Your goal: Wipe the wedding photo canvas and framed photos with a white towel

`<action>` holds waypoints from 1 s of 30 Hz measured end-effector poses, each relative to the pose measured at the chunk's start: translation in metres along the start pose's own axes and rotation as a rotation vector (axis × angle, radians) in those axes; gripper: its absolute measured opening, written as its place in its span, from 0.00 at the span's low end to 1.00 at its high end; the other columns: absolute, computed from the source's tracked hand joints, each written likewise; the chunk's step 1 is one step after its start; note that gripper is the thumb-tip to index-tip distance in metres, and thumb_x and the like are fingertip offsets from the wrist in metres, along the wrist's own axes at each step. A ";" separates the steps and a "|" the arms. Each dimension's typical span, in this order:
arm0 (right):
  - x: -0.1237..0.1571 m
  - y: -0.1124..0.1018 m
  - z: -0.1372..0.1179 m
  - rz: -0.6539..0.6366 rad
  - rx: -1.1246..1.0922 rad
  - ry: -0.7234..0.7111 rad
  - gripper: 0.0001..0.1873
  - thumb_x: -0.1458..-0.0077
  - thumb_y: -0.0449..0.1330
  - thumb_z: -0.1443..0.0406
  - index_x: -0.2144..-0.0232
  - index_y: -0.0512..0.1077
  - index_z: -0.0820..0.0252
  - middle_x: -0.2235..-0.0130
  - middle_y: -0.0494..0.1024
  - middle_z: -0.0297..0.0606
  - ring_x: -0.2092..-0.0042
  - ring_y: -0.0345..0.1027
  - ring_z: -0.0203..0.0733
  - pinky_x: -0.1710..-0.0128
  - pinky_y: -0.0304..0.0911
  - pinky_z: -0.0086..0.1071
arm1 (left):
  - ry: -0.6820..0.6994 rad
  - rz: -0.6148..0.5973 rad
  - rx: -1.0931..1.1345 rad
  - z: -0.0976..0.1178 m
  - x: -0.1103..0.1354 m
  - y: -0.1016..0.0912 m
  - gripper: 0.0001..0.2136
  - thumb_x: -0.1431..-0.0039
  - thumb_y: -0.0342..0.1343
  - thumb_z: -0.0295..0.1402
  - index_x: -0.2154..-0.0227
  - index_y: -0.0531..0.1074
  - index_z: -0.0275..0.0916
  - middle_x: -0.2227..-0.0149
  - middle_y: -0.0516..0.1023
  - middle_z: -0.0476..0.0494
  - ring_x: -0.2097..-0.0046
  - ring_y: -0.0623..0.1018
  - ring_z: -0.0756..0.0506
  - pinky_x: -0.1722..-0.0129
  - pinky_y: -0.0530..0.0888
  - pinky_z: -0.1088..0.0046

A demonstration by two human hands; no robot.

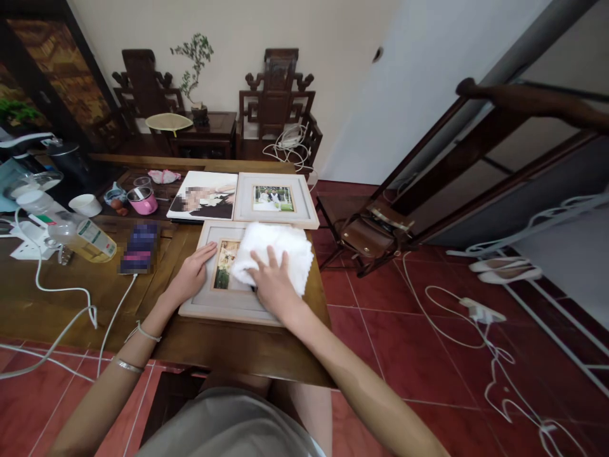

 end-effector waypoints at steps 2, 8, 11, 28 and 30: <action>0.034 0.003 -0.016 -0.130 -0.067 -0.070 0.37 0.56 0.49 0.82 0.44 0.69 0.59 0.34 0.56 0.44 0.33 0.39 0.67 0.41 0.43 0.67 | -0.021 0.002 -0.012 -0.001 -0.001 0.001 0.30 0.49 0.42 0.14 0.43 0.66 0.35 0.39 0.66 0.36 0.36 0.64 0.42 0.36 0.61 0.52; 0.073 -0.007 -0.036 -0.247 -0.121 -0.079 0.36 0.59 0.47 0.82 0.47 0.72 0.60 0.36 0.61 0.45 0.34 0.46 0.65 0.41 0.48 0.64 | -0.026 0.034 -0.047 0.001 -0.003 -0.001 0.27 0.48 0.41 0.15 0.46 0.70 0.32 0.41 0.70 0.35 0.38 0.67 0.42 0.37 0.63 0.55; 0.053 -0.004 -0.066 -0.143 -0.093 -0.146 0.33 0.55 0.50 0.79 0.47 0.71 0.61 0.35 0.59 0.46 0.35 0.45 0.69 0.41 0.45 0.67 | -0.038 0.041 -0.042 0.004 -0.005 -0.004 0.25 0.46 0.41 0.17 0.47 0.71 0.30 0.42 0.71 0.35 0.39 0.68 0.42 0.36 0.63 0.57; 0.081 -0.012 0.016 -0.035 -0.256 -0.067 0.36 0.63 0.45 0.82 0.53 0.75 0.59 0.42 0.71 0.42 0.36 0.53 0.48 0.36 0.47 0.49 | -0.069 0.016 0.025 0.003 -0.001 -0.003 0.19 0.36 0.43 0.27 0.45 0.69 0.38 0.41 0.69 0.38 0.38 0.66 0.43 0.36 0.61 0.54; 0.057 -0.020 0.031 0.043 -0.262 0.001 0.36 0.59 0.46 0.82 0.48 0.72 0.61 0.42 0.70 0.46 0.37 0.56 0.51 0.39 0.53 0.50 | -0.075 0.020 0.038 0.010 -0.002 -0.007 0.18 0.34 0.42 0.31 0.44 0.68 0.38 0.40 0.68 0.38 0.37 0.65 0.43 0.36 0.60 0.55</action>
Point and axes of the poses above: each hand's wrist, its own x-axis away from the middle knuckle, its own y-axis out of the palm, z = x × y, the point moved 9 cm from there along -x, towards the middle knuckle
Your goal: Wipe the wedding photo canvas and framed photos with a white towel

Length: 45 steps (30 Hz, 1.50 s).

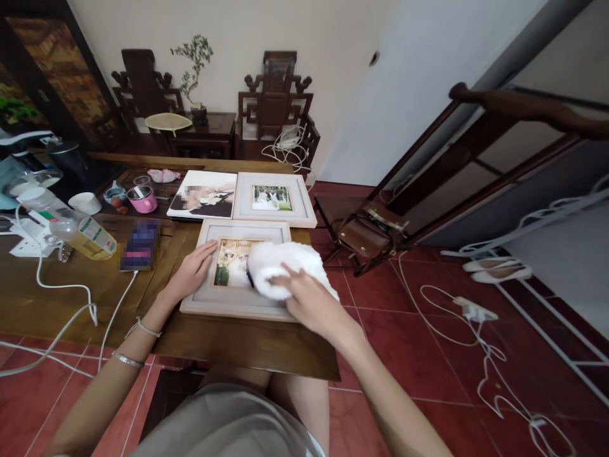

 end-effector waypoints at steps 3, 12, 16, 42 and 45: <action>-0.057 -0.013 0.002 0.156 0.084 0.082 0.37 0.55 0.47 0.82 0.42 0.65 0.64 0.34 0.56 0.51 0.34 0.45 0.59 0.40 0.52 0.57 | 0.000 0.029 0.028 0.010 0.000 -0.009 0.20 0.32 0.39 0.35 0.42 0.65 0.34 0.38 0.65 0.36 0.36 0.63 0.44 0.34 0.58 0.58; -0.102 0.051 -0.101 -0.044 0.272 -0.188 0.29 0.49 0.54 0.78 0.44 0.68 0.60 0.32 0.51 0.47 0.34 0.37 0.72 0.42 0.43 0.71 | -0.081 0.193 0.092 0.006 0.003 -0.025 0.23 0.31 0.36 0.37 0.40 0.61 0.31 0.39 0.66 0.32 0.38 0.65 0.42 0.36 0.60 0.60; -0.039 0.056 -0.111 -0.146 0.229 -0.296 0.31 0.49 0.49 0.79 0.44 0.69 0.59 0.32 0.51 0.43 0.33 0.35 0.68 0.40 0.43 0.68 | -0.086 0.146 0.080 0.006 0.002 -0.020 0.21 0.31 0.36 0.36 0.42 0.62 0.35 0.40 0.67 0.35 0.38 0.65 0.43 0.36 0.61 0.59; -0.142 0.012 -0.074 0.103 0.247 -0.322 0.27 0.47 0.55 0.78 0.46 0.70 0.56 0.40 0.68 0.46 0.33 0.45 0.46 0.37 0.45 0.46 | 0.123 -0.028 0.030 0.011 -0.001 -0.003 0.23 0.53 0.42 0.14 0.63 0.77 0.39 0.56 0.79 0.43 0.50 0.77 0.45 0.46 0.72 0.62; -0.137 0.017 -0.057 0.082 0.257 -0.249 0.28 0.48 0.55 0.79 0.46 0.71 0.57 0.43 0.71 0.47 0.34 0.49 0.45 0.37 0.45 0.44 | 0.127 -0.027 0.039 0.012 -0.001 -0.003 0.23 0.54 0.41 0.13 0.65 0.77 0.39 0.54 0.79 0.43 0.47 0.75 0.45 0.45 0.71 0.61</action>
Point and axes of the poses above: each hand's wrist, its own x-axis away from the middle knuckle, its own y-axis out of the palm, z = x × y, the point moved 9 cm from there along -x, towards the middle knuckle
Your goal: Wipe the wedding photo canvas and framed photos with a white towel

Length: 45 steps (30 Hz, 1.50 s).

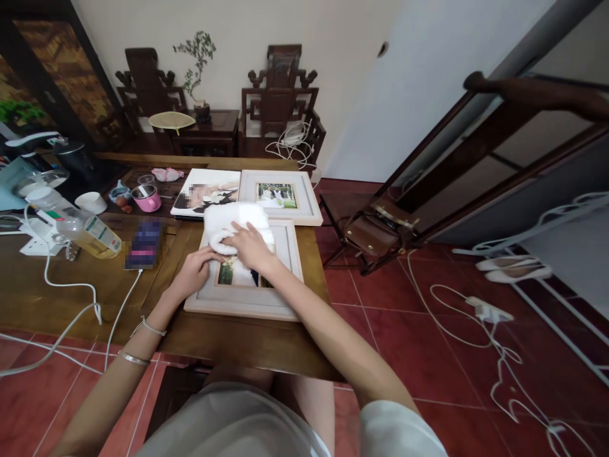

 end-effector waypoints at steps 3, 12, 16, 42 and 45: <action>0.026 0.000 0.033 -0.013 0.017 0.084 0.30 0.52 0.54 0.81 0.48 0.73 0.59 0.43 0.71 0.50 0.36 0.54 0.48 0.38 0.47 0.46 | -0.004 0.007 0.004 -0.003 0.001 0.002 0.23 0.54 0.41 0.13 0.64 0.76 0.38 0.49 0.77 0.42 0.41 0.71 0.44 0.40 0.67 0.57; 0.125 -0.002 0.028 -0.144 0.085 0.176 0.34 0.59 0.49 0.84 0.51 0.75 0.61 0.39 0.66 0.49 0.35 0.50 0.59 0.41 0.50 0.57 | -0.031 0.032 -0.030 -0.004 0.003 0.001 0.23 0.52 0.40 0.12 0.62 0.75 0.38 0.48 0.76 0.40 0.41 0.71 0.44 0.39 0.67 0.57; 0.170 -0.006 -0.019 -0.309 -0.091 0.130 0.37 0.65 0.48 0.83 0.53 0.76 0.59 0.42 0.70 0.48 0.37 0.54 0.57 0.43 0.55 0.52 | -0.058 0.043 -0.081 -0.007 0.003 0.000 0.23 0.51 0.41 0.12 0.58 0.74 0.35 0.44 0.72 0.37 0.40 0.70 0.43 0.39 0.66 0.57; 0.173 -0.004 -0.027 -0.162 -0.106 0.086 0.34 0.60 0.50 0.79 0.50 0.74 0.59 0.38 0.65 0.46 0.36 0.52 0.60 0.40 0.51 0.58 | -0.063 0.030 -0.134 -0.010 0.004 0.002 0.27 0.49 0.42 0.14 0.47 0.70 0.33 0.42 0.71 0.36 0.39 0.68 0.43 0.36 0.63 0.57; 0.192 -0.010 -0.040 -0.175 -0.185 0.056 0.37 0.63 0.48 0.79 0.51 0.74 0.55 0.38 0.64 0.40 0.35 0.51 0.55 0.38 0.51 0.55 | -0.055 0.022 -0.143 -0.011 0.005 0.004 0.26 0.48 0.42 0.15 0.47 0.70 0.32 0.42 0.70 0.35 0.38 0.68 0.42 0.36 0.63 0.57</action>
Point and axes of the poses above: each hand's wrist, its own x-axis away from the middle knuckle, its own y-axis out of the palm, z = x × y, the point moved 9 cm from there along -x, towards the middle knuckle
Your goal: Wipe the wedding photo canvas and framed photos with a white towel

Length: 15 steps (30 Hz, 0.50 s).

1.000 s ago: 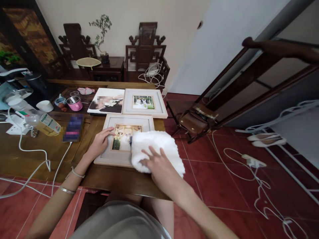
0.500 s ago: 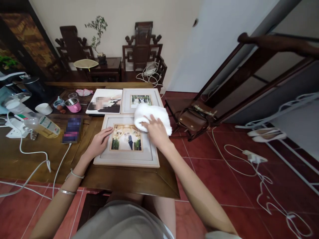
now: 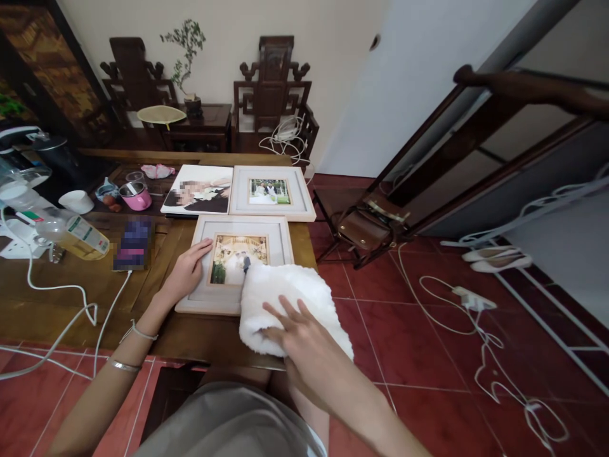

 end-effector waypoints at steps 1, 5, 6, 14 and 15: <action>0.001 0.000 0.003 0.010 -0.010 0.015 0.38 0.64 0.48 0.80 0.50 0.74 0.55 0.38 0.64 0.39 0.35 0.51 0.53 0.38 0.51 0.53 | 0.004 -0.003 -0.003 0.000 0.000 0.001 0.25 0.47 0.42 0.15 0.47 0.70 0.31 0.42 0.70 0.35 0.38 0.67 0.42 0.36 0.63 0.57; -0.025 -0.005 0.036 0.124 0.003 0.101 0.37 0.62 0.47 0.81 0.49 0.72 0.59 0.37 0.64 0.43 0.34 0.48 0.52 0.36 0.48 0.52 | 0.016 -0.035 0.000 -0.002 -0.001 0.002 0.24 0.47 0.42 0.17 0.48 0.71 0.30 0.42 0.70 0.33 0.38 0.67 0.42 0.36 0.62 0.58; -0.038 -0.007 0.047 0.160 0.014 0.115 0.37 0.62 0.48 0.81 0.48 0.72 0.60 0.37 0.63 0.44 0.33 0.47 0.52 0.35 0.46 0.52 | 0.018 -0.048 0.000 -0.003 -0.002 0.002 0.24 0.47 0.42 0.17 0.48 0.71 0.30 0.42 0.70 0.34 0.38 0.67 0.42 0.36 0.62 0.58; -0.108 -0.023 0.076 0.315 0.193 0.251 0.33 0.54 0.53 0.78 0.44 0.68 0.63 0.37 0.61 0.51 0.33 0.45 0.57 0.37 0.41 0.57 | 0.001 -0.049 -0.017 -0.008 -0.006 0.000 0.26 0.49 0.42 0.17 0.47 0.71 0.31 0.41 0.70 0.37 0.39 0.68 0.41 0.36 0.61 0.57; -0.105 -0.019 0.067 0.297 0.203 0.236 0.32 0.53 0.53 0.78 0.45 0.69 0.63 0.37 0.62 0.51 0.34 0.46 0.58 0.37 0.40 0.57 | -0.003 -0.034 -0.024 -0.008 -0.007 0.000 0.27 0.50 0.42 0.17 0.47 0.71 0.32 0.42 0.71 0.37 0.39 0.69 0.41 0.36 0.62 0.57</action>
Point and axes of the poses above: each hand's wrist, its own x-axis away from the middle knuckle, its own y-axis out of the palm, z = x × y, the point moved 9 cm from there along -x, towards the middle knuckle
